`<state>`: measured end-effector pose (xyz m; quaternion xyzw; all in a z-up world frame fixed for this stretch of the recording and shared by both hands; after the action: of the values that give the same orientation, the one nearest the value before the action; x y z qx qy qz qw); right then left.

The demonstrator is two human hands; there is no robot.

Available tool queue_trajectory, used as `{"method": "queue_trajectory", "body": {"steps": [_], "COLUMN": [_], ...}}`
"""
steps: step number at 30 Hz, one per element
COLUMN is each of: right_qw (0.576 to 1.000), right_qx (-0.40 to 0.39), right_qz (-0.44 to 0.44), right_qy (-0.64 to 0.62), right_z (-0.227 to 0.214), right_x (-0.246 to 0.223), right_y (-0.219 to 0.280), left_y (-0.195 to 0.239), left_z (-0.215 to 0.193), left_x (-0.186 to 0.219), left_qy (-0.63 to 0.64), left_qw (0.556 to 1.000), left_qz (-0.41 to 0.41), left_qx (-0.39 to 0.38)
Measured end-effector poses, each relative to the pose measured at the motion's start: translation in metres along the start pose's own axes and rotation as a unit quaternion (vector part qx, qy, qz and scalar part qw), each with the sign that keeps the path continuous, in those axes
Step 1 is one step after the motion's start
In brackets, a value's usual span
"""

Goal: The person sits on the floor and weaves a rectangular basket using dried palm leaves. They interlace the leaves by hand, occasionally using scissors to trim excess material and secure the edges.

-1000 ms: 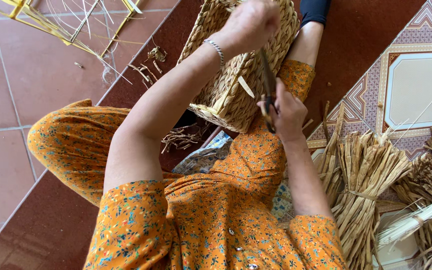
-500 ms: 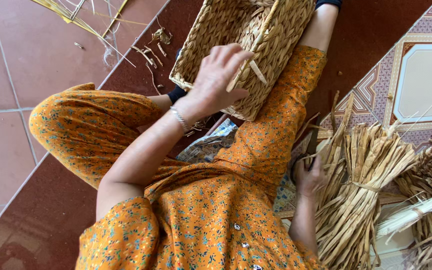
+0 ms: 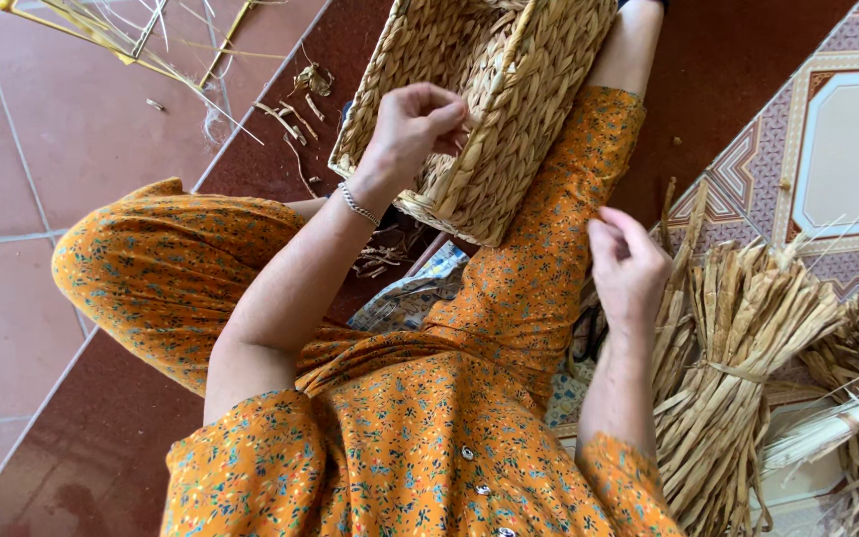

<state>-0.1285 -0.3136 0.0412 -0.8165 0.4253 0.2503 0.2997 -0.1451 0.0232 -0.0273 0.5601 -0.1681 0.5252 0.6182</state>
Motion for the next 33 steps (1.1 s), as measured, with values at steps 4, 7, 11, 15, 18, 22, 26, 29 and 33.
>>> {"method": "queue_trajectory", "body": {"steps": [4, 7, 11, 15, 18, 22, 26, 29, 33], "right_qw": [0.987, 0.977, 0.941, 0.949, 0.945, 0.946, 0.944, 0.943, 0.944], "right_qx": [-0.033, -0.043, -0.045, -0.071, -0.076, -0.072, -0.069, -0.067, -0.071], "right_qz": [-0.025, 0.006, 0.081, 0.101, 0.123, 0.141, 0.141, 0.142, 0.132], "right_qy": [-0.155, -0.210, -0.326, -0.289, -0.292, -0.284, -0.290, -0.294, -0.293], "right_z": [0.057, 0.096, 0.124, 0.126, 0.127, 0.129, 0.127, 0.128, 0.126], "right_x": [-0.034, -0.046, -0.047, -0.044, -0.045, -0.048, -0.050, -0.053, -0.052], "right_y": [-0.052, -0.080, -0.091, -0.090, -0.093, -0.096, -0.096, -0.096, -0.094], "left_y": [0.003, 0.006, 0.017, 0.032, 0.026, 0.019, 0.021, 0.020, 0.011], "left_z": [-0.003, -0.002, -0.008, -0.010, -0.004, 0.000, -0.001, -0.004, -0.012], "left_x": [-0.010, -0.010, 0.006, 0.019, 0.023, 0.026, 0.024, 0.022, 0.014], "left_qy": [0.179, 0.070, -0.194, -0.474, -0.434, -0.438, -0.466, -0.443, -0.221], "left_qw": [0.980, 0.996, 0.960, 0.784, 0.847, 0.853, 0.809, 0.836, 0.969], "left_qz": [-0.082, -0.029, 0.197, 0.388, 0.304, 0.283, 0.348, 0.317, 0.106], "left_qx": [-0.038, -0.042, -0.047, 0.101, 0.038, 0.035, 0.079, 0.065, -0.016]}}
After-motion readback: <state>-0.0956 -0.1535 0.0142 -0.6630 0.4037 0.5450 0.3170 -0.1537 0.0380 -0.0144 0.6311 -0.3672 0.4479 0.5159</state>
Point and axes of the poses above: each hand's wrist, its own y-axis away from the middle knuckle, its own z-axis out of the palm, x = y × z, the point moved 2 cm from there along -y, towards the middle knuckle, and after that the axes turned 10 degrees about -z, right-handed, at the moved point
